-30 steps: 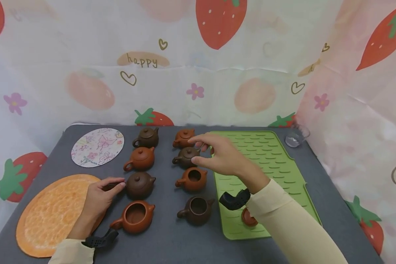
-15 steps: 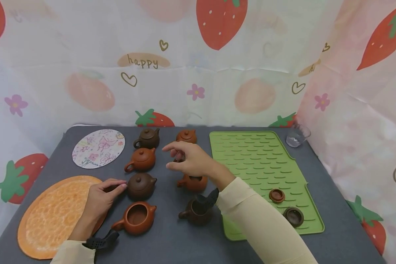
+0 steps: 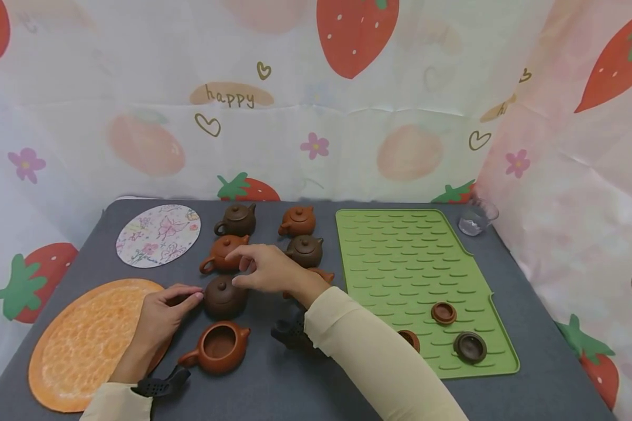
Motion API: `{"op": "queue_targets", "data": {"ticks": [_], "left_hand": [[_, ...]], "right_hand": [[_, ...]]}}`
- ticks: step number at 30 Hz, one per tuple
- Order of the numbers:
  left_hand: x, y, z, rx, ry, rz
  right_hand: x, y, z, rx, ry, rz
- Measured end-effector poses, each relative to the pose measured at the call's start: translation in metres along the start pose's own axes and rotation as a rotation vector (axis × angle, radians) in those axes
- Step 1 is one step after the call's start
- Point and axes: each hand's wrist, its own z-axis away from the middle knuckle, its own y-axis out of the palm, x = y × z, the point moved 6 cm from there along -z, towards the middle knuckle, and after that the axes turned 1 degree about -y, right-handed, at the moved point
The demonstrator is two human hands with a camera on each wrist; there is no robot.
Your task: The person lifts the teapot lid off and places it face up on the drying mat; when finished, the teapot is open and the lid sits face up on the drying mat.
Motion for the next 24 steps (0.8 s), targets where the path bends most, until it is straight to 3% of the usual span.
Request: {"op": "queue_targets", "data": {"ticks": [12,24], "left_hand": [[-0.003,0.0,0.0,0.008,-0.019,-0.013],[-0.003,-0.001,0.001,0.019,0.003,-0.017]], "right_hand": [[-0.008,0.023,-0.015,0.055,0.092,0.026],[-0.012,0.037,-0.022,0.075,0.167,0.094]]}}
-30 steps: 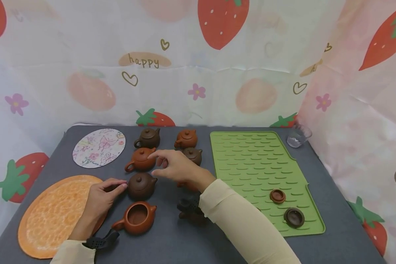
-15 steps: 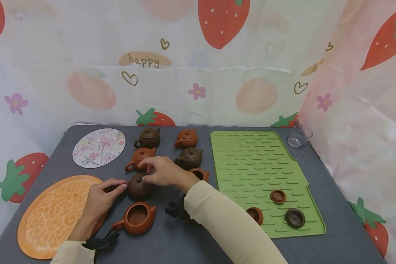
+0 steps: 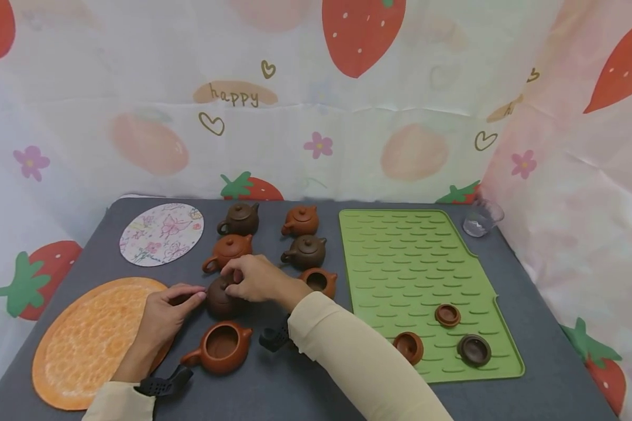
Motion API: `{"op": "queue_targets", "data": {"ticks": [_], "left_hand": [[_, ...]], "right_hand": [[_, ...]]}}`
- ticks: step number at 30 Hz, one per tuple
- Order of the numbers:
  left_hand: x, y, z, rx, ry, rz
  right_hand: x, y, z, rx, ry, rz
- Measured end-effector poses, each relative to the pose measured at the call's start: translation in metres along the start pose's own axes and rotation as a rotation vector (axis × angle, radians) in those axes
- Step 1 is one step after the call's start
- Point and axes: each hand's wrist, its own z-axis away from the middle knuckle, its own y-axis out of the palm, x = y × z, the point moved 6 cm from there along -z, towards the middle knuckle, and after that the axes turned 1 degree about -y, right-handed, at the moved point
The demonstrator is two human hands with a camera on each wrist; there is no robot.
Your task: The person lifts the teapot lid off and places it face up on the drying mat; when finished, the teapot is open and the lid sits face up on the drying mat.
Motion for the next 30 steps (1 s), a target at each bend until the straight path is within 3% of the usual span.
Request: {"op": "queue_targets", "data": {"ticks": [9,18,20,26,30], "left_hand": [[0.002,0.002,0.0,-0.006,0.0,0.007],[-0.005,0.002,0.0,-0.019,-0.019,0.0],[-0.007,0.002,0.0,-0.02,-0.012,-0.005],[-0.031,0.003,0.002,-0.011,-0.006,-0.036],[-0.027,0.002,0.002,-0.013,0.004,-0.039]], "right_hand": [[0.0,0.005,-0.003,-0.014,-0.011,0.073],[0.005,0.002,-0.001,-0.065,-0.089,0.103],[0.004,0.001,0.0,-0.074,-0.09,0.076],[0.006,-0.007,0.004,-0.118,-0.091,-0.084],[0.003,-0.009,0.005,-0.149,-0.086,-0.188]]}}
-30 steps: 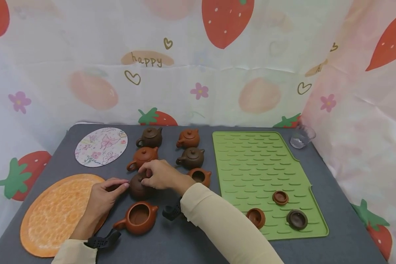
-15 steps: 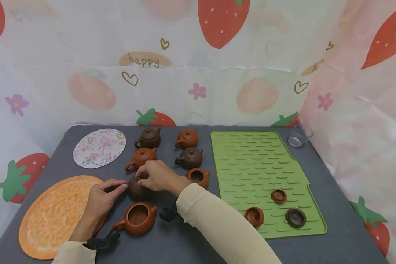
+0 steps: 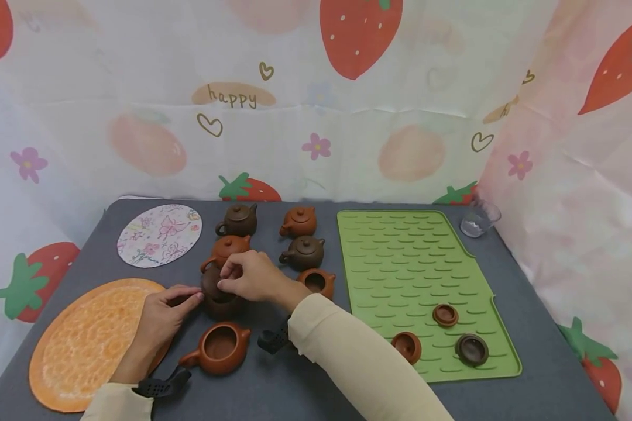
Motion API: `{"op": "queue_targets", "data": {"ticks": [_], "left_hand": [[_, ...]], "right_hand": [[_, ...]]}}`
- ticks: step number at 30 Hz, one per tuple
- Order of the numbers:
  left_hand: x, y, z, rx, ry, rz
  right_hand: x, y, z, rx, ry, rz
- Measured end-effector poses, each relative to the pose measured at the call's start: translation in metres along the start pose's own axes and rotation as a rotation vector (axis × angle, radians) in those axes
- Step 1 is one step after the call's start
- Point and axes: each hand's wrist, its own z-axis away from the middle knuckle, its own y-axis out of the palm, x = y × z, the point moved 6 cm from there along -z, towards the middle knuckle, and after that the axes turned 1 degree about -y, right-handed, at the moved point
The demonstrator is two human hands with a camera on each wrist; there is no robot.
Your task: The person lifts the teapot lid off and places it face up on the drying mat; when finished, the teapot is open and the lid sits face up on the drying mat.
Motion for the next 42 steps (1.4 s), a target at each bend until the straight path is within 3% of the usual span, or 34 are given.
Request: {"op": "queue_targets", "data": {"ticks": [6,13,16,23,28,35,42], "left_hand": [[0.022,0.0,-0.002,0.0,0.002,0.011],[0.025,0.0,-0.002,0.0,0.011,0.001],[0.021,0.0,-0.002,-0.001,0.009,-0.017],[-0.01,0.001,0.001,-0.011,0.007,-0.029],[-0.013,0.001,0.001,-0.005,-0.024,-0.025],[-0.009,0.0,0.0,0.012,-0.007,-0.004],[-0.009,0.0,0.0,0.011,0.002,0.009]], "right_hand": [[-0.009,-0.002,0.001,-0.037,0.035,-0.297],[-0.015,-0.002,0.002,-0.017,0.081,-0.555],[-0.017,0.001,0.004,0.005,0.118,-0.655],[-0.016,0.003,0.007,0.027,0.146,-0.872],[-0.012,-0.003,0.012,0.023,0.135,-0.862],[0.001,-0.023,0.023,0.029,0.078,-0.788],[0.014,-0.048,0.041,-0.007,0.014,-0.487]]}}
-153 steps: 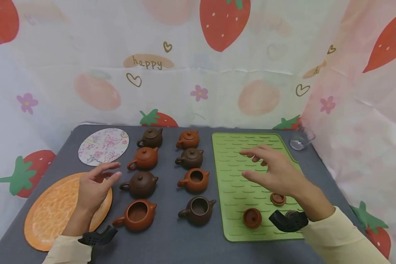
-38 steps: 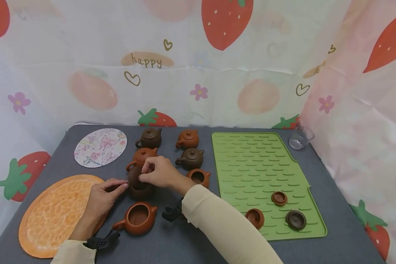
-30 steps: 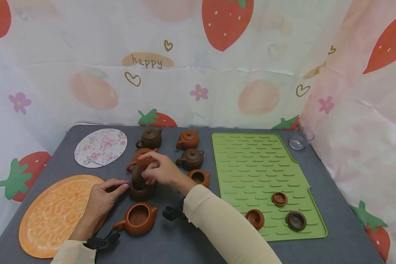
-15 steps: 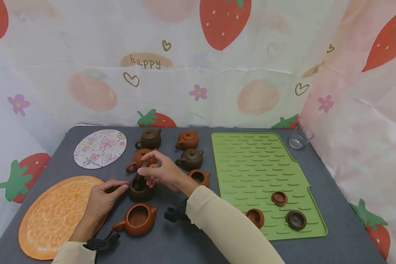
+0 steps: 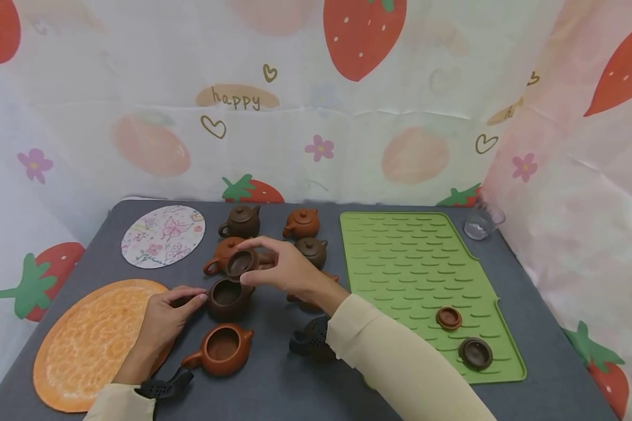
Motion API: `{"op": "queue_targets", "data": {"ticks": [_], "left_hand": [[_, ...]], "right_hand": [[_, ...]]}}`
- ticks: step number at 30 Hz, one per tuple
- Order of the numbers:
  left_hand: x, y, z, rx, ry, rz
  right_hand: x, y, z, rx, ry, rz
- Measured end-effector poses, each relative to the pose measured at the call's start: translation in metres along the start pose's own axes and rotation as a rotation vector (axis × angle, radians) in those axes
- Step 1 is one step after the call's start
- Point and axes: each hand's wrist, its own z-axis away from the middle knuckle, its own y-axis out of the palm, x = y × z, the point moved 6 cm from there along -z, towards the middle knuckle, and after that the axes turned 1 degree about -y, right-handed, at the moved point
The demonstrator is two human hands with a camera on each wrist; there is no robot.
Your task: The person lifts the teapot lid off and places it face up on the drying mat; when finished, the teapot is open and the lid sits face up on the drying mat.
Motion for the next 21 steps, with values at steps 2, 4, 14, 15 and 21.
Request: {"op": "queue_targets", "data": {"ticks": [2,4,14,15,21], "left_hand": [[0.0,0.0,0.0,-0.002,-0.003,0.014],[0.001,0.0,0.0,-0.001,-0.005,0.019],[0.001,-0.001,-0.001,0.001,0.009,0.03],[0.001,-0.001,-0.001,0.001,0.009,0.029],[0.0,-0.002,0.0,0.001,-0.018,-0.011]], "right_hand": [[0.006,-0.005,0.006,-0.007,-0.015,0.031],[0.01,-0.01,0.013,-0.006,-0.032,0.025],[0.036,-0.043,0.05,-0.006,-0.09,0.068],[0.037,-0.046,0.054,-0.011,-0.09,0.077],[0.041,-0.065,0.077,-0.035,-0.122,0.098]]}}
